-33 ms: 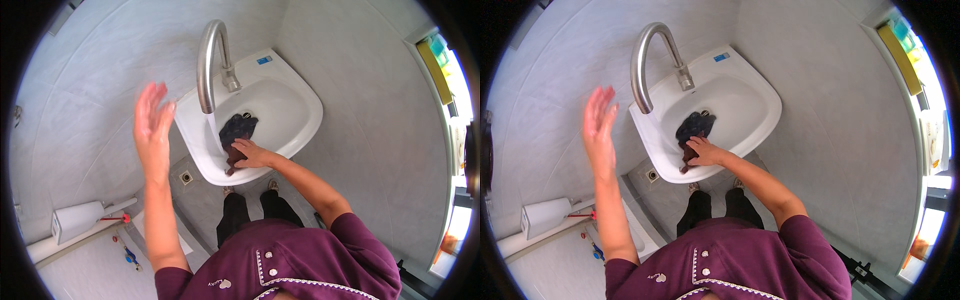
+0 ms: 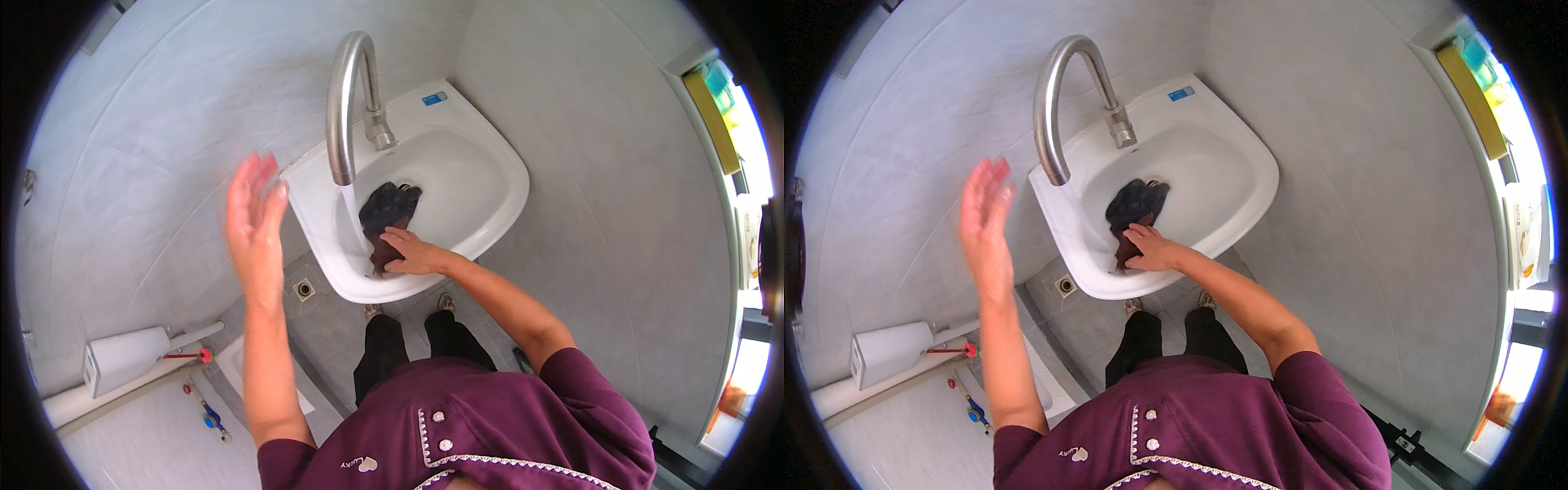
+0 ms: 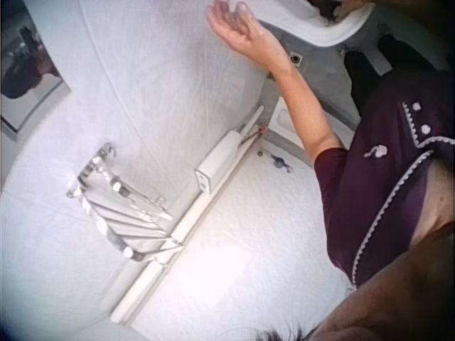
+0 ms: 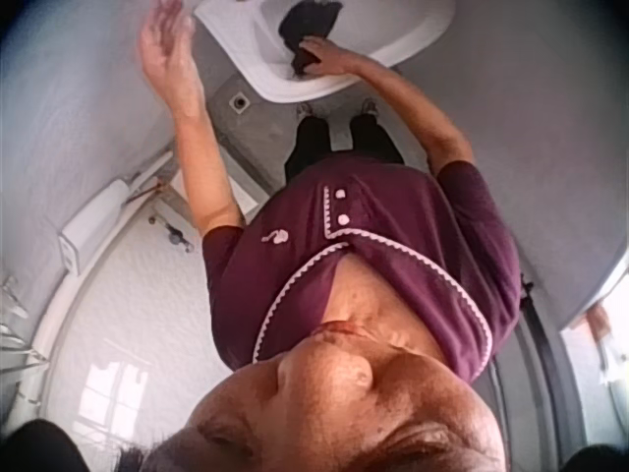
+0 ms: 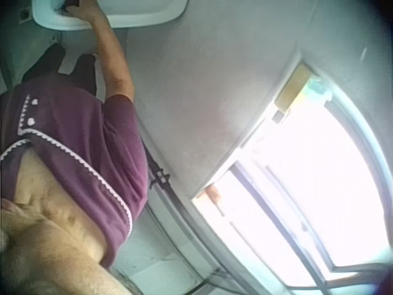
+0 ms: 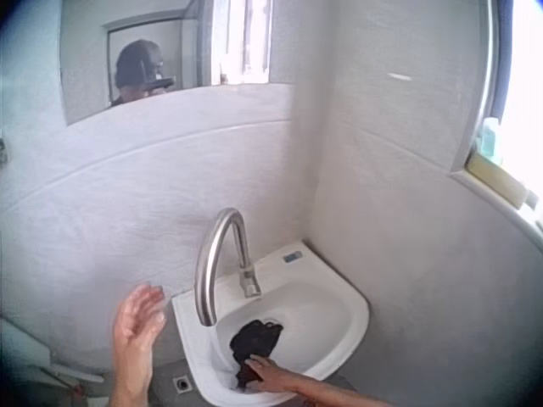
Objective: The person washes a dark cloth under a sink faucet, then rinses it in a red basin filled with soapy water. They wring out the cloth, wipe a wall-mounted towel rack and a water heater, then return to the sink to rinse and wring the cloth again before moving toward the basin.
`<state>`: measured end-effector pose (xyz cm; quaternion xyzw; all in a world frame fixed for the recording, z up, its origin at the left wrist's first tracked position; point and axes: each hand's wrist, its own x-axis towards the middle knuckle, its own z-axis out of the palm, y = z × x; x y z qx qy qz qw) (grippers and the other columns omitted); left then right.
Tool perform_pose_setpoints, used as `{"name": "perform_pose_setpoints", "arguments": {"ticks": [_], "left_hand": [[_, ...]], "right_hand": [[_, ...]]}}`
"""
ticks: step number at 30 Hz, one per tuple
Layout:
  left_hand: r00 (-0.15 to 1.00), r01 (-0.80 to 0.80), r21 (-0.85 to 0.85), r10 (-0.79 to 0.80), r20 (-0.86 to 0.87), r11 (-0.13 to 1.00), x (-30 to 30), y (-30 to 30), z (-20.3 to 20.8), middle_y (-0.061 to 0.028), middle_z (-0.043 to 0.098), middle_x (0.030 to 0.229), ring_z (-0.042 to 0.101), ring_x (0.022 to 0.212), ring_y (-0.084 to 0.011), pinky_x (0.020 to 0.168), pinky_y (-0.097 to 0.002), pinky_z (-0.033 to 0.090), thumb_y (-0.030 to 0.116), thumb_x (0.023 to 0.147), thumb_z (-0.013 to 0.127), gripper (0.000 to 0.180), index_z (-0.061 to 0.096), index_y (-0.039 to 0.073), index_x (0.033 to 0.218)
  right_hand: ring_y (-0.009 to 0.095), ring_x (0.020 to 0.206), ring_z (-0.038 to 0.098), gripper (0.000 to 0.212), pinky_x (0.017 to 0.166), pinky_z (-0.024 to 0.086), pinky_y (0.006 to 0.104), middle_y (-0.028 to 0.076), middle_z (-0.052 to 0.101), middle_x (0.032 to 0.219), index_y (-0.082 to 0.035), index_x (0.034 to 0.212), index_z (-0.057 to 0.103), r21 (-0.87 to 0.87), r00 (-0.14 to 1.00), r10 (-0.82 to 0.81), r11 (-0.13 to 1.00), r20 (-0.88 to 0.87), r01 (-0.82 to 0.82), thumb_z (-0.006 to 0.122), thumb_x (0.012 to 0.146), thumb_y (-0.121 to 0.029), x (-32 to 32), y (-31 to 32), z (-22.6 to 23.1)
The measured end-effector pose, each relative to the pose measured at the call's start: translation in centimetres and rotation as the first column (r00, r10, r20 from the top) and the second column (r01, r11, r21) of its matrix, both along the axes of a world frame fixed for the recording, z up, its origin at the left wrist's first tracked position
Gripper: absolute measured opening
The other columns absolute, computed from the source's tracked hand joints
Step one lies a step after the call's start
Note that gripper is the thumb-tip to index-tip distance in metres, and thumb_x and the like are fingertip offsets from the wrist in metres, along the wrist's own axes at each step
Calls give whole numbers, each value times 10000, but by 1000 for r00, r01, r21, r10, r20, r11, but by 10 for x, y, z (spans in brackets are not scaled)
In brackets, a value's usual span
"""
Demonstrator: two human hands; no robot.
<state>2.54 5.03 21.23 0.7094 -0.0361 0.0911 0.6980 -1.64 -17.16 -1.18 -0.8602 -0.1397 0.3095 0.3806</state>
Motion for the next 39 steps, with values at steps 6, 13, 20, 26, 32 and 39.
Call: {"name": "perform_pose_setpoints", "arguments": {"ticks": [6,13,20,26,32,39], "left_hand": [[990,-22,356,70,-121,934,-67,19,-123,-107,632,1223,578,1129,-214,987,-348,430,33,875,646,353,598,26,1225],[977,17,729,-168,135,684,-117,-27,-179,-149,617,1156,558,1123,-348,984,-441,412,28,760,674,347,623,18,1103],[979,-10,731,-143,147,682,-112,-64,-205,-127,603,1139,546,1129,-333,972,-431,415,1,775,669,282,626,8,1054],[984,-101,764,-50,172,637,-110,-78,-228,-124,583,1103,537,1119,-336,963,-455,413,-8,748,621,292,607,16,1038],[943,-273,798,-15,332,537,-106,-94,-230,-101,608,1063,567,1069,-307,905,-450,443,2,678,610,335,642,44,1009],[958,-256,836,14,285,485,-113,-91,-232,-77,603,990,564,1004,-301,854,-434,448,33,648,614,314,657,62,958]], "right_hand": [[373,1415,296,528,1154,300,430,121,364,1523,-114,1374,481,54,965,172,981,200,-186,589,858,-146,-8,13,-10],[324,1324,440,617,1072,412,410,151,467,1438,-130,1383,487,106,891,-362,932,275,347,697,803,-130,48,-19,-42],[406,1355,373,742,1030,419,523,173,340,1493,-247,1454,415,-350,991,48,937,128,0,689,808,-485,48,17,-47],[338,1152,566,621,926,489,464,128,527,1268,-175,1336,523,-290,980,163,949,112,-125,708,790,-406,50,-16,-29],[355,1072,619,541,878,511,463,153,616,1134,-118,1174,617,-214,971,195,963,134,-164,750,738,-408,53,-32,-45],[356,1182,438,550,932,431,516,133,523,1196,-156,1247,589,-212,831,152,976,535,-42,745,749,-328,92,4,-70]]}}
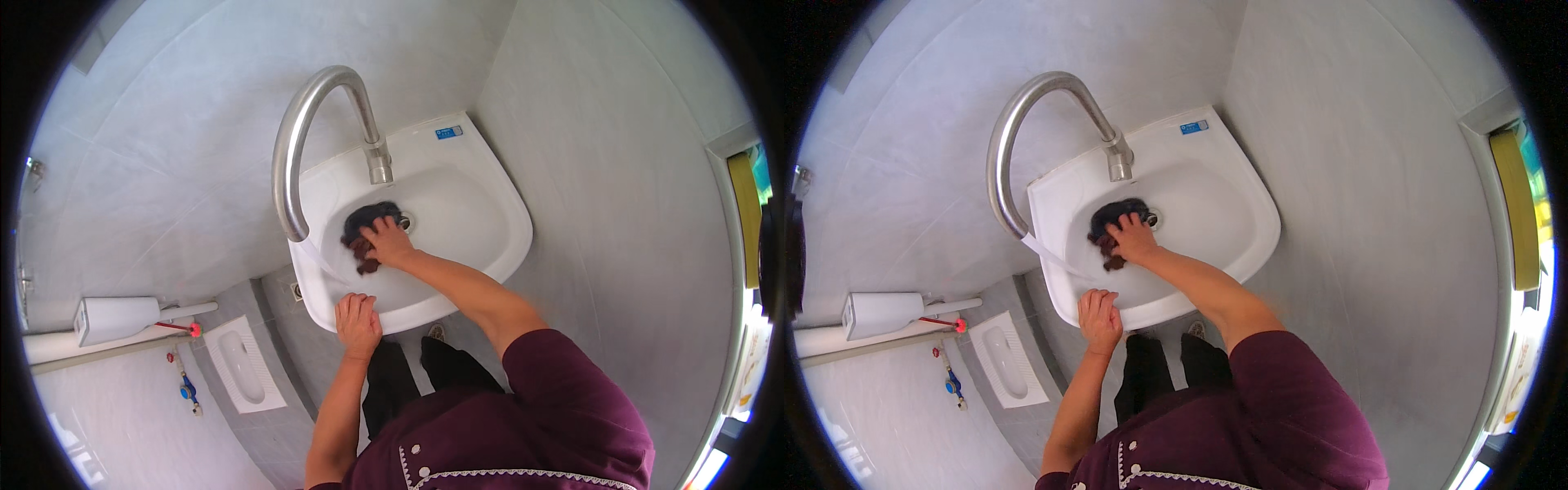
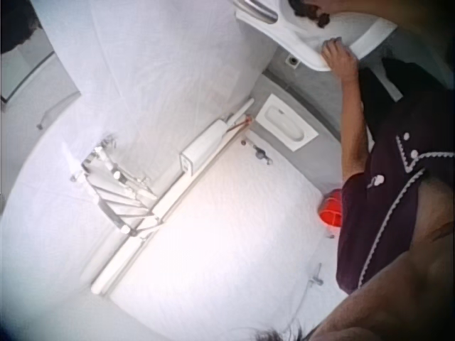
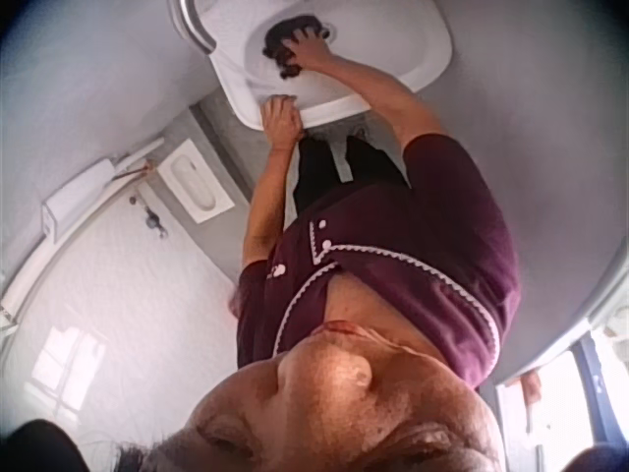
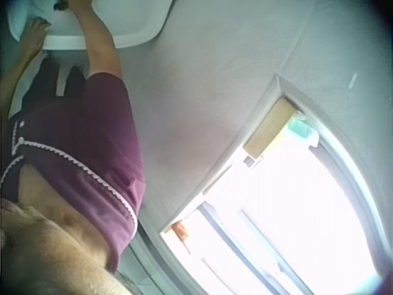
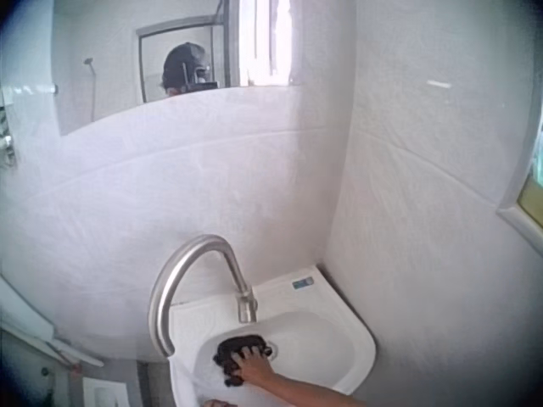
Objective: The person washes a dark cloth under a sink faucet, then rinses it in a red basin filled with soapy water. They wring out the cloth, wipe a wall-mounted towel rack and a water heater, then return to the sink to rinse and wring the cloth again before moving toward the basin.
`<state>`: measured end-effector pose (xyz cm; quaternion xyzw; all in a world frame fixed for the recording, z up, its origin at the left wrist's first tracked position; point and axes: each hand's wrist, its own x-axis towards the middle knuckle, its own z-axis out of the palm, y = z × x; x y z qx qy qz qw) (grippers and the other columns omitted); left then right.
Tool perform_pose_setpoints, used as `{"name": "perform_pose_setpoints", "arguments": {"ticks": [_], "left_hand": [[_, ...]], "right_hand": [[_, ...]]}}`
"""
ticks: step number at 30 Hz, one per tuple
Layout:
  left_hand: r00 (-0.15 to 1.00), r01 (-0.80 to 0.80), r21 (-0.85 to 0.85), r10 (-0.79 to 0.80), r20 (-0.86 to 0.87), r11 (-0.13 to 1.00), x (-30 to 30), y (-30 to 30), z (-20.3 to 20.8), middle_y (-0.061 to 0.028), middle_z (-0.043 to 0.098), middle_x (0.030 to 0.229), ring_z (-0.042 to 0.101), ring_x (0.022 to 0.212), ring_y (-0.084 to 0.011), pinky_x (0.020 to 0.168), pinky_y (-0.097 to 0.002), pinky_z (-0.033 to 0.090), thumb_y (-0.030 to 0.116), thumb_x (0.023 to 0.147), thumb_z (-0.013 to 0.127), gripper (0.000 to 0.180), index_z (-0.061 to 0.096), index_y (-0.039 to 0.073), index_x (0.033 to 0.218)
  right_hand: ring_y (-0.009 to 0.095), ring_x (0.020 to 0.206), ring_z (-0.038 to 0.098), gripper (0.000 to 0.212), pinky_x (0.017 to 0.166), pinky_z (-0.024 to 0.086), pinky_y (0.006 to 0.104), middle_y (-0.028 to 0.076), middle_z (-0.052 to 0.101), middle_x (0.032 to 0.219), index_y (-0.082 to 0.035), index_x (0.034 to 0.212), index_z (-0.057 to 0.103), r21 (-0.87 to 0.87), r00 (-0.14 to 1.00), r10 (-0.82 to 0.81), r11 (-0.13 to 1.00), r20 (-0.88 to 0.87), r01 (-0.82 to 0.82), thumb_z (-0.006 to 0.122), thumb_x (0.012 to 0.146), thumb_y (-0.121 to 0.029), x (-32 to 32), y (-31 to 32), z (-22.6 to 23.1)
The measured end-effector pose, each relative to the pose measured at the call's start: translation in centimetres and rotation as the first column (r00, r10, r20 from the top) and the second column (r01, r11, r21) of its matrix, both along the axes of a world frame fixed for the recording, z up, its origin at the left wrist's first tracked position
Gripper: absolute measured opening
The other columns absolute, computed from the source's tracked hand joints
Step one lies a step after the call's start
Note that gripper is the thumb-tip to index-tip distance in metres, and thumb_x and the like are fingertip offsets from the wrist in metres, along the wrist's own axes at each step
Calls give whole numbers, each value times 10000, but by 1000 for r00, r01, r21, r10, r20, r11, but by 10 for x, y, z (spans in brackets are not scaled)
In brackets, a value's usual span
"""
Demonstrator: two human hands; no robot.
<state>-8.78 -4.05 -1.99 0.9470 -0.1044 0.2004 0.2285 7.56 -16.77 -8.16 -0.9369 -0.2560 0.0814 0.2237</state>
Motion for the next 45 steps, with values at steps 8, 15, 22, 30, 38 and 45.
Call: {"name": "perform_pose_setpoints", "arguments": {"ticks": [8,15,22,30,38,45], "left_hand": [[999,-19,23,20,-31,1000,-1,5,2,-79,595,967,558,1000,-304,865,-440,451,27,663,613,260,639,63,919],[1000,-20,-15,20,1,1000,1,2,1,-81,599,964,560,1006,-303,858,-437,452,23,657,614,265,643,54,918],[1000,-17,-12,17,2,1000,2,0,1,-87,599,964,561,1007,-303,839,-430,452,22,658,609,256,642,50,910],[1000,14,-6,-14,-3,1000,3,3,2,-79,586,989,545,1025,-299,871,-428,437,23,684,613,263,625,53,945],[1000,9,-48,-9,7,999,3,3,0,-76,587,979,543,1025,-296,875,-425,447,9,661,607,276,628,53,932],[1000,20,-22,-21,-2,1000,1,7,-2,-76,578,968,536,1014,-286,869,-417,440,42,666,622,260,626,45,926]], "right_hand": [[397,1090,563,487,884,496,473,190,586,1149,-116,1129,649,-25,861,-63,998,-504,59,724,668,-251,-11,-44,17],[306,870,646,334,793,513,391,162,670,969,-42,975,668,334,841,-352,800,-412,499,687,676,-190,33,-126,56],[325,1098,525,472,912,468,396,119,531,1166,-153,1210,618,255,968,-177,958,177,129,662,754,-270,130,-101,105],[421,1207,439,520,971,445,509,187,498,1279,-134,1273,559,2,901,-396,916,175,402,608,785,-308,147,-181,76],[368,1031,569,275,819,508,463,160,593,1101,-97,996,644,-71,957,-291,954,2,290,655,780,-266,18,-149,78],[228,817,642,291,652,496,404,102,681,932,-136,1024,660,98,963,-135,982,-234,161,644,814,-337,2,-46,100]]}}
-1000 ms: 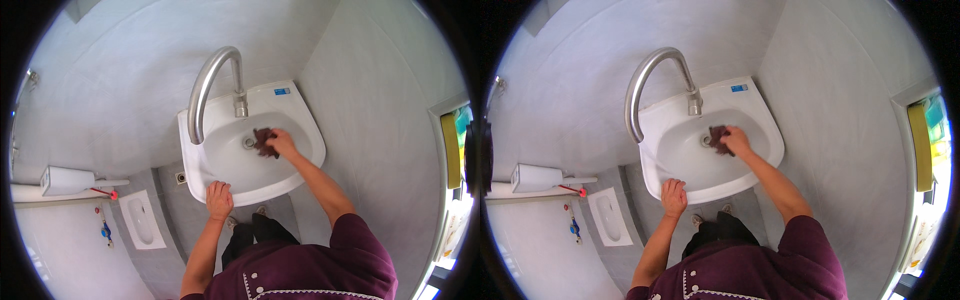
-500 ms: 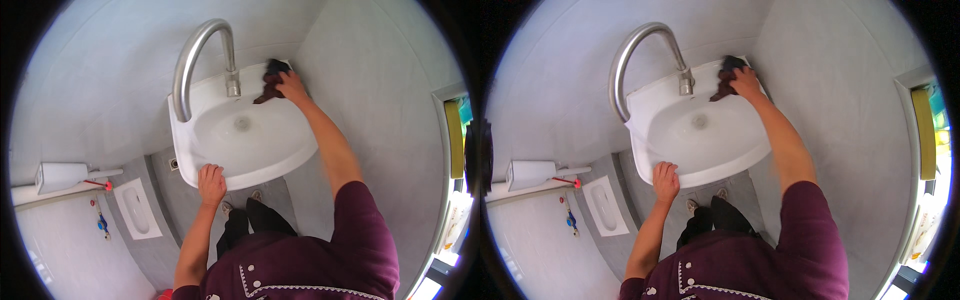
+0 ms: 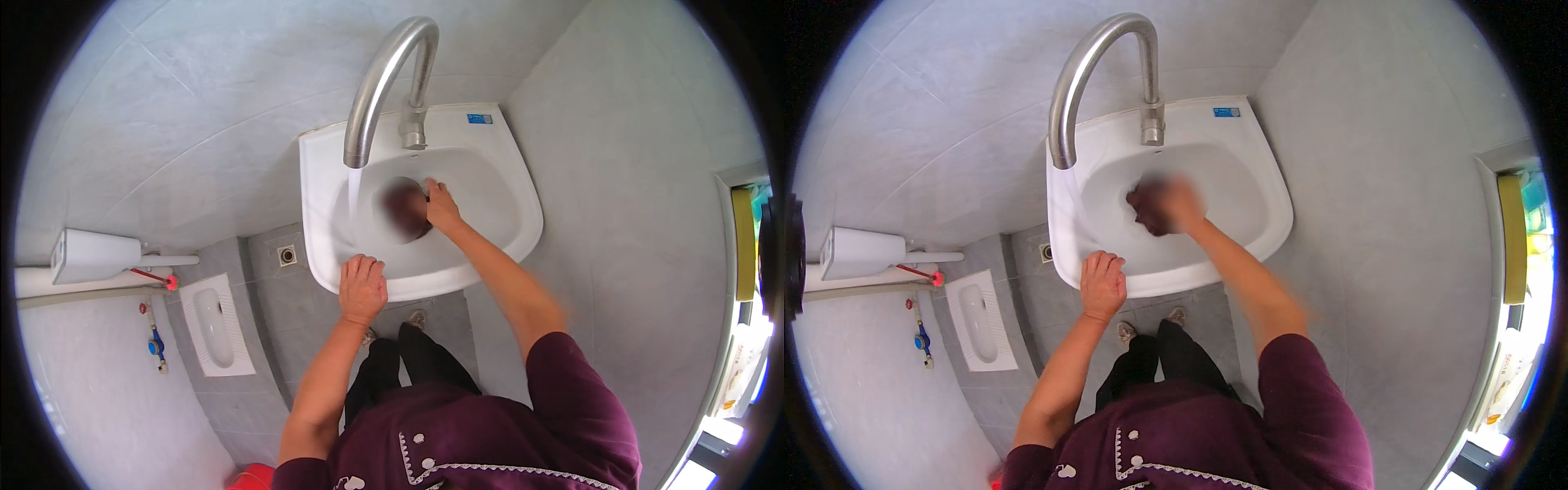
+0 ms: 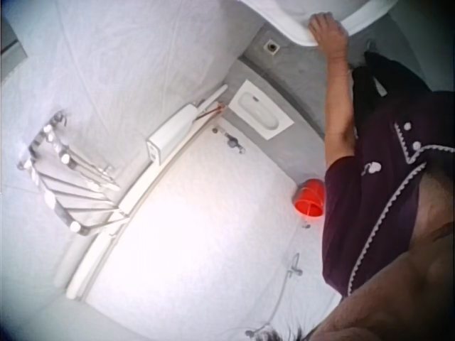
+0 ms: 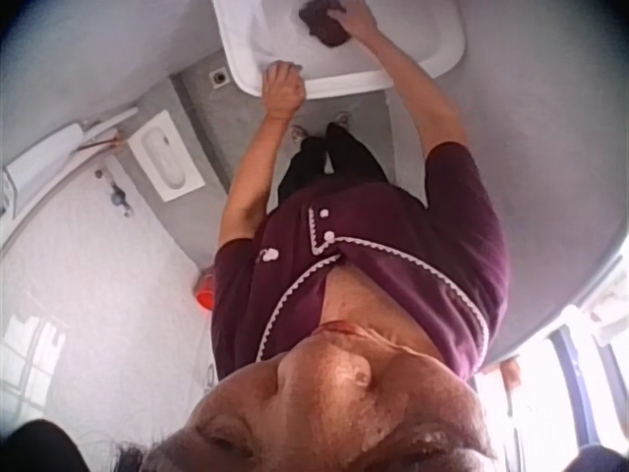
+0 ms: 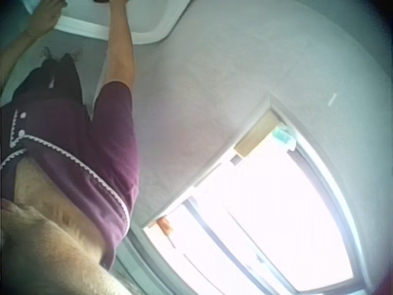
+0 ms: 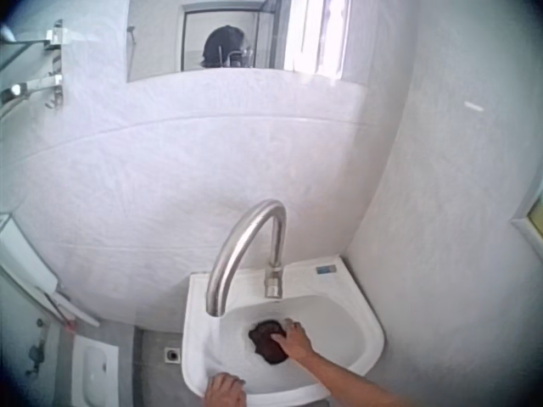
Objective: The person washes a dark cloth under a sink faucet, then rinses it in a red basin filled with soapy water. They wring out the cloth, wipe a wall-mounted towel rack and a water heater, then return to the sink to rinse and wring the cloth again before moving toward the basin.
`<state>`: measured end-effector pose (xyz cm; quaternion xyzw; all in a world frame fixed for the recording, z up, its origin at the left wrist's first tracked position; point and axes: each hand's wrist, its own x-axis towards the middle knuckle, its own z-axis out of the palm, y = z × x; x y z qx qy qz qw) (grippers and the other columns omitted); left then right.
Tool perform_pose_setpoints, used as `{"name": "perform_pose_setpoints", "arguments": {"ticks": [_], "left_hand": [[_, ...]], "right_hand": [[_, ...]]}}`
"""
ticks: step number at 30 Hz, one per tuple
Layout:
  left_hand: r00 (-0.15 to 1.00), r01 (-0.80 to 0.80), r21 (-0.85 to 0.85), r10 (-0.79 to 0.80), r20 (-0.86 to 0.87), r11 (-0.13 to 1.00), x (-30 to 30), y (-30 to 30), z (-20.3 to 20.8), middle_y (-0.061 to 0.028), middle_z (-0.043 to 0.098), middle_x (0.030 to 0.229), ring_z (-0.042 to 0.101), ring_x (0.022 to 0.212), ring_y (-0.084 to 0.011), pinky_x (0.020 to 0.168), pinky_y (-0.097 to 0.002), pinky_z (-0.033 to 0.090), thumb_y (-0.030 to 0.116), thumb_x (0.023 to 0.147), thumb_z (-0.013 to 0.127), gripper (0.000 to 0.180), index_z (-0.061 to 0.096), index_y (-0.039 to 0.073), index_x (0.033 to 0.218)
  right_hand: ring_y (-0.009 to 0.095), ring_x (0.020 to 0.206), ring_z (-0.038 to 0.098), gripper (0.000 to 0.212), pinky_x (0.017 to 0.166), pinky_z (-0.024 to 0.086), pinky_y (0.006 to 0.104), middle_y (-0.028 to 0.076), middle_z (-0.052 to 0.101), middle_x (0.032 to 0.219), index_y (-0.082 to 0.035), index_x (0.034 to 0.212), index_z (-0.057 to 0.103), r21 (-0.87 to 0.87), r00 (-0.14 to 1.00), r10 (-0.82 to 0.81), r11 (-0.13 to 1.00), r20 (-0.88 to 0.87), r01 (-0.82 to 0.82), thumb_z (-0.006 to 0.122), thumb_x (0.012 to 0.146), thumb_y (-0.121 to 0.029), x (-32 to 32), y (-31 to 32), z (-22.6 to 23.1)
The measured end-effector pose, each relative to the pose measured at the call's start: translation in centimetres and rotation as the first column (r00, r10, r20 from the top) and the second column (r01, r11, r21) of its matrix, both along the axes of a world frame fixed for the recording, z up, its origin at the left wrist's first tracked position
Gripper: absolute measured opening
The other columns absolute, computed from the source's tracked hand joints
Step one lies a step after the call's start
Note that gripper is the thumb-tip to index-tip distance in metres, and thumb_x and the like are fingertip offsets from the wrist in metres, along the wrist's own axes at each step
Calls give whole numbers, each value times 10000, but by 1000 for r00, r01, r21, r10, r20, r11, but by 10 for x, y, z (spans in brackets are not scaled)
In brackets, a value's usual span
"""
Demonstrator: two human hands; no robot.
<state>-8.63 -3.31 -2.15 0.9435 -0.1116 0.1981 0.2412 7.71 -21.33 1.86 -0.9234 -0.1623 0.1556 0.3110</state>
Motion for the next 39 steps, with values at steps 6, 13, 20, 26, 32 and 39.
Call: {"name": "perform_pose_setpoints", "arguments": {"ticks": [6,13,20,26,32,39], "left_hand": [[1000,30,-11,-30,2,999,4,-2,-2,-79,581,963,541,1013,-284,863,-418,439,40,665,624,248,638,39,913],[1000,17,1,-17,-21,1000,1,2,-5,-82,584,959,543,1014,-287,868,-423,437,42,676,625,239,637,35,915],[1000,17,-9,-18,-23,1000,1,4,-4,-82,585,964,543,1017,-286,873,-419,437,44,674,626,258,632,46,932],[999,28,-32,-29,-14,999,2,2,1,-82,588,965,547,1015,-289,873,-418,439,37,658,629,280,635,45,938],[999,31,-16,-32,-40,999,2,4,1,-88,594,974,550,1018,-290,869,-419,440,39,658,635,271,636,37,929],[999,14,-34,-16,-51,999,0,6,-2,-90,596,978,550,1024,-293,872,-423,438,51,681,628,259,637,40,940]], "right_hand": [[439,1315,336,821,1044,294,597,227,278,1520,-123,1485,317,-375,920,283,911,270,-170,676,831,-464,-13,42,-128],[381,1200,457,716,931,396,565,193,468,1306,-94,1371,421,-393,909,250,913,334,-107,757,776,-309,-9,47,-119],[313,873,697,541,727,558,459,189,672,1034,-137,1352,473,-154,957,184,963,-224,-221,603,877,-360,35,9,-93],[376,1113,576,691,902,504,445,200,573,1210,-125,1421,445,-368,961,-163,899,225,238,666,836,-419,49,-42,-101],[468,1412,205,879,1010,301,697,170,41,1613,-148,1550,201,-447,998,47,892,-47,-63,632,848,-455,-10,29,-77],[460,1345,309,852,997,320,678,198,173,1572,-173,1515,254,-476,990,64,879,122,2,677,829,-449,-23,44,-94]]}}
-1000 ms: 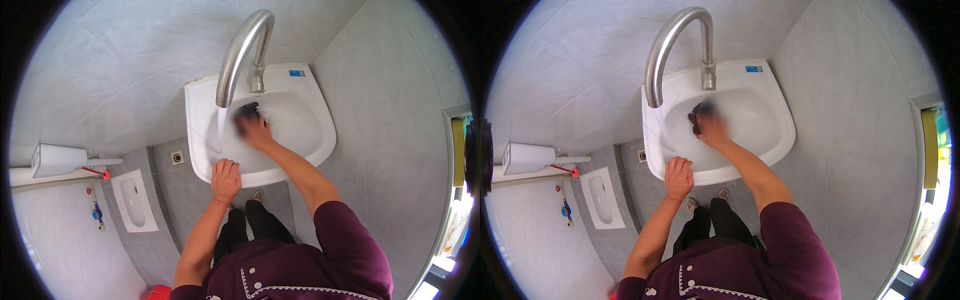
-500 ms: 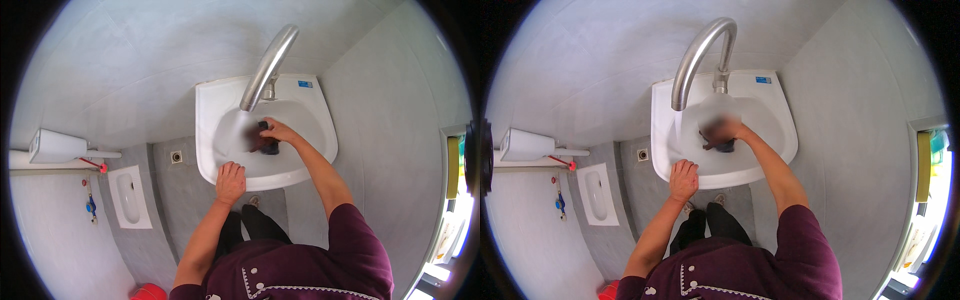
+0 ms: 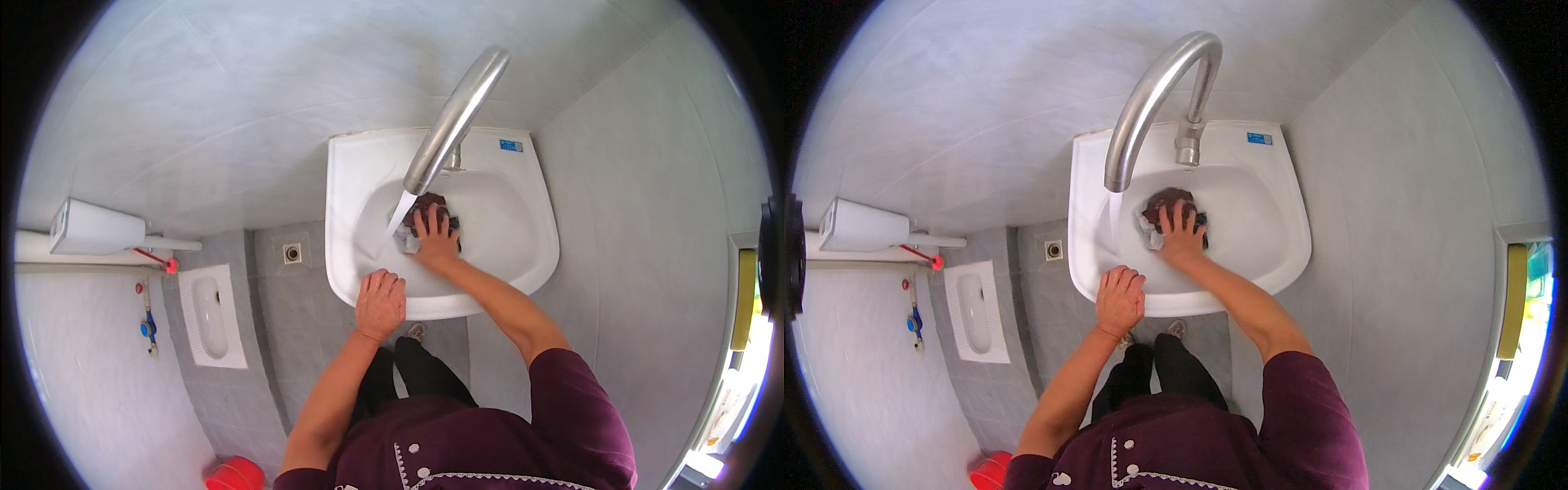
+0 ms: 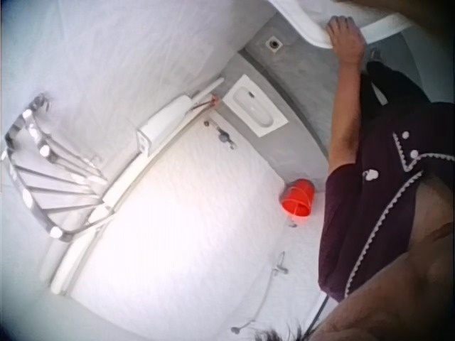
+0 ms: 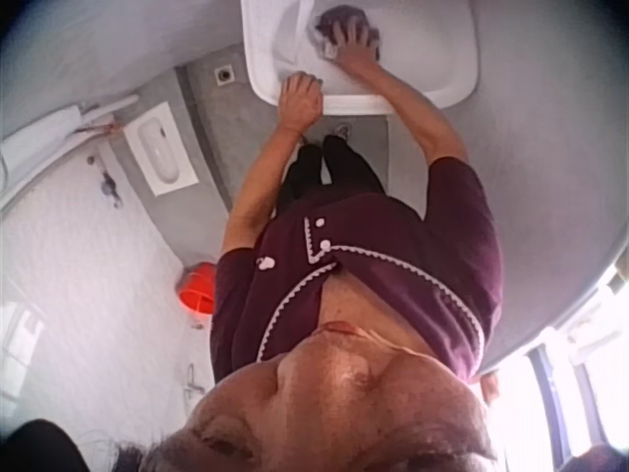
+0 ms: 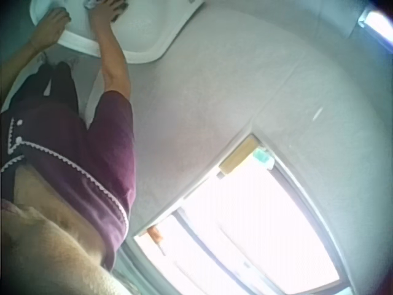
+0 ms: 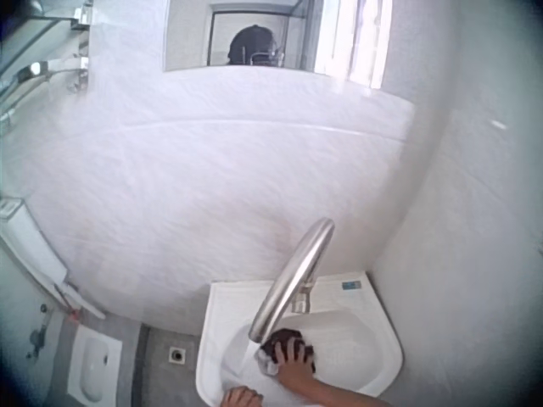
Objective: The person washes a dark cloth under a sink faucet, then rinses it in a red basin filled with soapy water. They wring out the cloth, wipe a wall-mounted towel rack and a water heater, then return to the sink to rinse and wring the cloth again before moving toward the basin.
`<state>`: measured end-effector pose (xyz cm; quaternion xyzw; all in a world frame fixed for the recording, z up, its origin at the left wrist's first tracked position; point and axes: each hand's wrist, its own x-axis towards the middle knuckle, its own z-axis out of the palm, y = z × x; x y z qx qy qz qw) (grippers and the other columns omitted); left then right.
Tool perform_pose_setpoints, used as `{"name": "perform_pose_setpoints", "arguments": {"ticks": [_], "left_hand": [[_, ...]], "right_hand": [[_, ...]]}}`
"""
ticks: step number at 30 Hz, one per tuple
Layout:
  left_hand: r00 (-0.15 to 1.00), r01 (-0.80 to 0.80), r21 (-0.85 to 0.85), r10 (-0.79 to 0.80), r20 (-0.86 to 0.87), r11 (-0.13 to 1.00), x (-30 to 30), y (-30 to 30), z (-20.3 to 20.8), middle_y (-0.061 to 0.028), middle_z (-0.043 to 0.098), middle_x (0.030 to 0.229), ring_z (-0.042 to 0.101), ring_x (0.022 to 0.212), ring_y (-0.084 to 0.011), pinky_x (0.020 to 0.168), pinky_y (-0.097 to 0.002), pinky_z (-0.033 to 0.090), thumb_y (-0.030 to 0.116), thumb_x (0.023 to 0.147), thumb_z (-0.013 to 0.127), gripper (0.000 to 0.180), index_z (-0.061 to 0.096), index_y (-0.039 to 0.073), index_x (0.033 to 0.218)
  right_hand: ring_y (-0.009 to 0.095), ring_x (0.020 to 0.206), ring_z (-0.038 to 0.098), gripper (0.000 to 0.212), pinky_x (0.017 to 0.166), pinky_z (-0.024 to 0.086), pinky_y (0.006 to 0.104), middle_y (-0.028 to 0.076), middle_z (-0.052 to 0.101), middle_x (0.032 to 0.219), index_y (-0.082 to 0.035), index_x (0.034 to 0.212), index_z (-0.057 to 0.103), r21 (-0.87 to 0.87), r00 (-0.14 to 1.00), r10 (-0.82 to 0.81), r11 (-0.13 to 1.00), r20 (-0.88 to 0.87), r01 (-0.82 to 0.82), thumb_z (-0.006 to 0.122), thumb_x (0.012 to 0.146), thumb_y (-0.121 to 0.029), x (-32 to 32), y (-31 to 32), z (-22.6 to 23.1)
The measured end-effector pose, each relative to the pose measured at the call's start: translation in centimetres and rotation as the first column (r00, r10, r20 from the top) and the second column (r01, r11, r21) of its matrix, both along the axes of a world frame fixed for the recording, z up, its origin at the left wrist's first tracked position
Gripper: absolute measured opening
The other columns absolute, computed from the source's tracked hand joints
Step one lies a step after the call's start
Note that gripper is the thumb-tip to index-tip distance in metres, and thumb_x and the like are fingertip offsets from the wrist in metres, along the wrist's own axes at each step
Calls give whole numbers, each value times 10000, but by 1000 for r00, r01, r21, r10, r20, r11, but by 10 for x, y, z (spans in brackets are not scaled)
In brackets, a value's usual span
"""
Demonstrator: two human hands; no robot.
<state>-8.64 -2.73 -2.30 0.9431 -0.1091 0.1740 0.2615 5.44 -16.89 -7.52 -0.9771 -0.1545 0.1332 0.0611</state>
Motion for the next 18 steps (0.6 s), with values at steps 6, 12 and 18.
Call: {"name": "perform_pose_setpoints", "arguments": {"ticks": [6,12,18], "left_hand": [[1000,14,13,-14,-8,1000,2,-3,6,-93,595,980,548,1033,-288,886,-420,438,60,687,629,254,632,42,940],[1000,10,3,-10,15,1000,2,-1,2,-86,585,966,534,1037,-278,897,-421,433,86,693,641,210,626,42,897],[999,9,-5,-9,31,1000,1,-1,9,-95,578,962,536,1041,-284,905,-422,435,70,687,637,206,614,36,889]], "right_hand": [[379,1110,541,618,875,484,456,209,514,1285,-110,1334,505,464,955,-127,852,-269,244,732,773,-234,61,-31,-29],[334,1089,543,560,941,447,397,177,524,1192,-94,1368,477,808,971,-229,558,-70,189,670,846,-159,39,9,62],[384,1128,481,626,976,420,486,147,500,1294,-96,1390,452,574,755,-287,807,590,-141,694,812,-104,87,80,56]]}}
